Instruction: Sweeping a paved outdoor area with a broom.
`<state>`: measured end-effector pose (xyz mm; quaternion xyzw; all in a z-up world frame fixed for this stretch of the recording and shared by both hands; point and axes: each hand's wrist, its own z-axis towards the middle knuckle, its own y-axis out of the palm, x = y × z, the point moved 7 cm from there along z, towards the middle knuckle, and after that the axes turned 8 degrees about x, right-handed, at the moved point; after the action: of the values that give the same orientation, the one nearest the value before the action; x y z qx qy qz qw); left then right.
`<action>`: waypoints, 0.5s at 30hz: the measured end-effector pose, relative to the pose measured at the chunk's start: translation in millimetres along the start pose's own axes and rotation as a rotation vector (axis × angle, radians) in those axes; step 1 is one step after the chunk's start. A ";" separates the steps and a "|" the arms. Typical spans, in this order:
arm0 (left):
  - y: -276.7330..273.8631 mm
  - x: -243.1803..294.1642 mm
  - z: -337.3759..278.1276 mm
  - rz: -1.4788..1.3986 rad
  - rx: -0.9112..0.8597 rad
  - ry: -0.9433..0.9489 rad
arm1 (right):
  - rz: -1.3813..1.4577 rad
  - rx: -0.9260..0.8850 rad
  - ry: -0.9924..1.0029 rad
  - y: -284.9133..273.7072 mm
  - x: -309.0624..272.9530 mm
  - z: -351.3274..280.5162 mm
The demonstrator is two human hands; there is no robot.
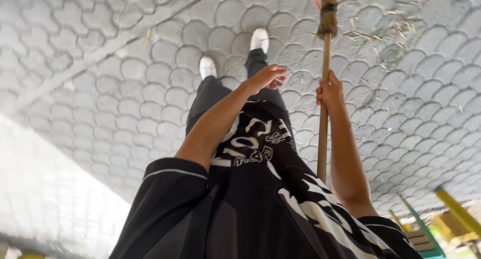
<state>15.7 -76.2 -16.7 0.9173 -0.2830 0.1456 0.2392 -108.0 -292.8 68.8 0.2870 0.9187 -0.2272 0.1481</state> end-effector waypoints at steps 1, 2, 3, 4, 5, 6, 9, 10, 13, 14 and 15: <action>-17.3 -10.9 -5.2 -0.049 0.021 -0.009 | -0.134 -0.046 -0.062 37.8 -1.9 -14.6; -35.0 -22.5 -10.9 -0.098 0.042 -0.017 | -0.266 -0.093 -0.127 75.7 -1.7 -31.2; -56.2 -32.7 -26.7 -0.131 0.075 -0.011 | -0.296 -0.128 -0.133 114.2 0.9 -52.6; -77.0 -42.6 -42.7 -0.248 0.107 -0.004 | -0.337 -0.232 -0.123 156.2 6.9 -76.7; -103.3 -52.0 -59.3 -0.357 0.141 0.003 | -0.368 -0.338 -0.110 202.0 15.3 -102.5; -137.7 -70.2 -77.5 -0.381 0.176 0.011 | -0.391 -0.374 -0.115 252.5 32.4 -111.0; -235.9 -148.7 -133.6 -0.759 0.647 0.053 | -0.486 -0.586 -0.126 376.6 98.0 -147.5; -267.8 -184.0 -155.9 -0.756 0.813 0.058 | -0.554 -0.650 -0.151 414.7 123.4 -161.4; -311.1 -203.3 -227.8 -0.479 0.976 -0.016 | -0.644 -0.731 -0.198 497.8 186.6 -173.7; -312.0 -197.8 -253.9 -0.200 0.956 -0.093 | -0.658 -0.747 -0.214 514.8 209.4 -175.9; -326.5 -230.3 -220.5 -0.188 0.947 -0.093 | -0.648 -0.737 -0.211 501.7 203.6 -174.2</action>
<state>-4.7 379.1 -39.8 0.9525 -0.1119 0.1952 -0.2052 4.5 255.6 -31.4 -0.1088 0.9599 0.0504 0.2534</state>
